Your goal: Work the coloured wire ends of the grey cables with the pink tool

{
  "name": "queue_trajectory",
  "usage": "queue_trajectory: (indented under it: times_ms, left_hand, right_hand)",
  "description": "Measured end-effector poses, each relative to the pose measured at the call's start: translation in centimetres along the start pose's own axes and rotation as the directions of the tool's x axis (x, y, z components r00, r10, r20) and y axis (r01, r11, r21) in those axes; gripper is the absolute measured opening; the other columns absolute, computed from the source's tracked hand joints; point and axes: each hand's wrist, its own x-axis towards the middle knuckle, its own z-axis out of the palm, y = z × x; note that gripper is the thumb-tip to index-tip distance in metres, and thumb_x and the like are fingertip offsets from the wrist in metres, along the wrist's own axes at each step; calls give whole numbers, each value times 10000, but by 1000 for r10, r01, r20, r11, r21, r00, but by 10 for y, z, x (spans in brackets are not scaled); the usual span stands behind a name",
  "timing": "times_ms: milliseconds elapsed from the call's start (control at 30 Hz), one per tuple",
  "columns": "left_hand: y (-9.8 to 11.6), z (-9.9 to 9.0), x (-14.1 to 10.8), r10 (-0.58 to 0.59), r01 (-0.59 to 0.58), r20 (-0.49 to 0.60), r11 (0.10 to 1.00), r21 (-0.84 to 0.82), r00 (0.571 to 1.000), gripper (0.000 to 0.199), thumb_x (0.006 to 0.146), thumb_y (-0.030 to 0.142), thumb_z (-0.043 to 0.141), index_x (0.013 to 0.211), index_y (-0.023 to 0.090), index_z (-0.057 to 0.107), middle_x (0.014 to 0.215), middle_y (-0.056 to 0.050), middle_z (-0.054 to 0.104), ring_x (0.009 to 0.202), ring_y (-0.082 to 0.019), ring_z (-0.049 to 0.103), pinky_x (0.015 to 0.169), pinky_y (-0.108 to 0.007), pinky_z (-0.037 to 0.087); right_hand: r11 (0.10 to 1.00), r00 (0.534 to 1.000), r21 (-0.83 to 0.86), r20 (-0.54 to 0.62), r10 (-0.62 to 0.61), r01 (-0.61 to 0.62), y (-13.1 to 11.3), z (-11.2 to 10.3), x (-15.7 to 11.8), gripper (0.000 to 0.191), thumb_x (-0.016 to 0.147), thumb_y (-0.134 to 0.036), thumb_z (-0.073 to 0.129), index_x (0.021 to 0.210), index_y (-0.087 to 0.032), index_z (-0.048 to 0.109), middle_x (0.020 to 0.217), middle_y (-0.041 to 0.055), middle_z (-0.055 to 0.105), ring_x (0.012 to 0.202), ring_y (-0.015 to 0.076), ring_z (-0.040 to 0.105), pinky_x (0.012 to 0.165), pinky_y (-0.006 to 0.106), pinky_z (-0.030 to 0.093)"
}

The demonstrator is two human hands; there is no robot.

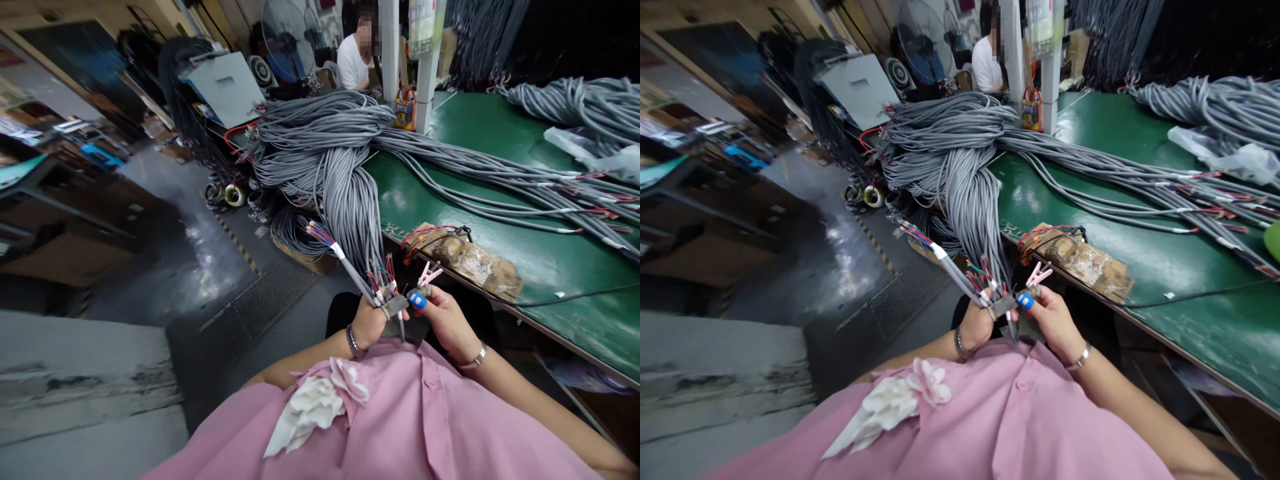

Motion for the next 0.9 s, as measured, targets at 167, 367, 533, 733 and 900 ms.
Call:
queue_trajectory:
  times_ms: [167, 367, 533, 733, 900]
  left_hand:
    - [-8, 4, 2, 24, -31, -93, 997, -71, 995, 324, 786, 411, 646, 632, 129, 688, 605, -65, 663, 639, -170, 632, 623, -275, 478]
    - [1, 11, 7, -3, -15, -93, 981, -193, 996, 325, 802, 405, 620, 649, 124, 675, 569, -63, 658, 563, -160, 629, 580, -277, 484]
    - [13, 22, 10, -24, 21, -13, 986, -166, 1000, 325, 768, 411, 665, 613, 126, 677, 557, -61, 650, 579, -161, 623, 593, -271, 472]
    - [11, 26, 13, -17, 17, -4, 994, -108, 1000, 345, 767, 426, 671, 605, 121, 688, 550, -64, 644, 565, -151, 596, 612, -274, 460]
    - [10, 23, 11, -30, 31, 36, 998, -52, 999, 326, 773, 419, 664, 626, 130, 693, 539, -53, 639, 546, -138, 569, 590, -267, 445]
  right_hand:
    - [994, 999, 102, -13, 45, -43, 6, -2, 0, 164, 724, -296, 761, 710, -191, 636, 640, -22, 581, 568, 107, 461, 574, 256, 372]
    - [896, 992, 427, 31, 123, -125, 8, -19, 13, 301, 828, -522, 593, 831, -231, 669, 766, 17, 631, 656, 139, 540, 612, 277, 458]
    - [950, 1000, 311, 5, 24, -25, 4, -21, 27, 414, 790, -613, 590, 806, -210, 683, 735, 31, 616, 644, 145, 538, 595, 281, 475]
    - [904, 1000, 428, -9, 29, -22, 8, -15, 34, 358, 763, -571, 653, 804, -216, 671, 694, 13, 613, 625, 154, 544, 566, 289, 475]
    - [894, 998, 448, -35, 53, -32, 8, -14, 34, 350, 755, -559, 669, 832, -217, 669, 780, 31, 660, 687, 172, 577, 595, 291, 477]
